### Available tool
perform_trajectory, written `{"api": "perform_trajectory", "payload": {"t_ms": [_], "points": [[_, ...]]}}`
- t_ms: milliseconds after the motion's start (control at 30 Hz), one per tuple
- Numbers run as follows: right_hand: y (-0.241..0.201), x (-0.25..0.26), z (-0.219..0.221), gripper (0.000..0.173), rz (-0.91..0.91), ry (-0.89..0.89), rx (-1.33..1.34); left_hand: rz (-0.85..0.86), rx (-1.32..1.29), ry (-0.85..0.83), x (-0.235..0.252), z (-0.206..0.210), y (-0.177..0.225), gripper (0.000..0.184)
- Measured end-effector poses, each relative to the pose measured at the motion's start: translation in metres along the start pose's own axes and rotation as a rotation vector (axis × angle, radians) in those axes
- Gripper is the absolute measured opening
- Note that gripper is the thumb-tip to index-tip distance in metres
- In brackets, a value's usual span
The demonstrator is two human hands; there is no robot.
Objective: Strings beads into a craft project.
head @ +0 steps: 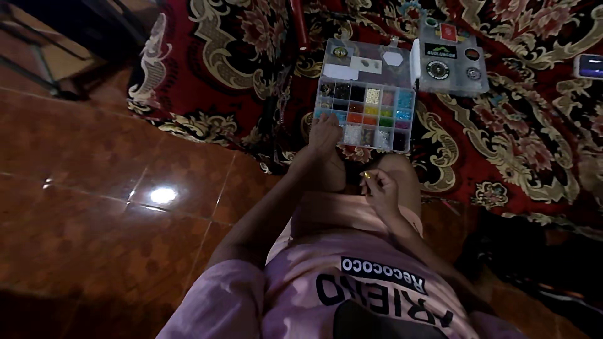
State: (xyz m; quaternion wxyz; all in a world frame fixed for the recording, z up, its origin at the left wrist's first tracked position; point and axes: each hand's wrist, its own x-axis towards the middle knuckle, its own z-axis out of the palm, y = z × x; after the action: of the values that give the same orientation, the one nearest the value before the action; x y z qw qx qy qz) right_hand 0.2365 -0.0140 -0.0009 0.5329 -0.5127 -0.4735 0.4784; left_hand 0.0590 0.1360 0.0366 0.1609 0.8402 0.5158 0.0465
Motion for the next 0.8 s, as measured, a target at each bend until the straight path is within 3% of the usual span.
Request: {"api": "perform_trajectory", "payload": {"t_ms": [300, 433, 567, 700, 800], "points": [[0.001, -0.001, 0.0, 0.015, -0.005, -0.003, -0.001, 0.008, 0.044, -0.025, 0.004, 0.001, -0.001, 0.013], [0.001, 0.0, 0.0, 0.015, -0.001, 0.004, 0.017, 0.039, -0.042, 0.111, -0.005, 0.0, -0.002, 0.014], [0.0, -0.001, 0.0, 0.016, 0.037, 0.013, 0.051, -0.044, -0.513, 0.196, -0.031, -0.009, 0.014, 0.018], [-0.003, -0.002, 0.001, 0.017, 0.051, 0.03, 0.095, -0.124, -1.132, 0.096, -0.058, 0.012, 0.029, 0.013], [0.002, -0.002, 0.001, 0.016, 0.0, 0.036, 0.131, -0.223, -1.378, -0.08, -0.069, 0.027, 0.041, 0.019]]}}
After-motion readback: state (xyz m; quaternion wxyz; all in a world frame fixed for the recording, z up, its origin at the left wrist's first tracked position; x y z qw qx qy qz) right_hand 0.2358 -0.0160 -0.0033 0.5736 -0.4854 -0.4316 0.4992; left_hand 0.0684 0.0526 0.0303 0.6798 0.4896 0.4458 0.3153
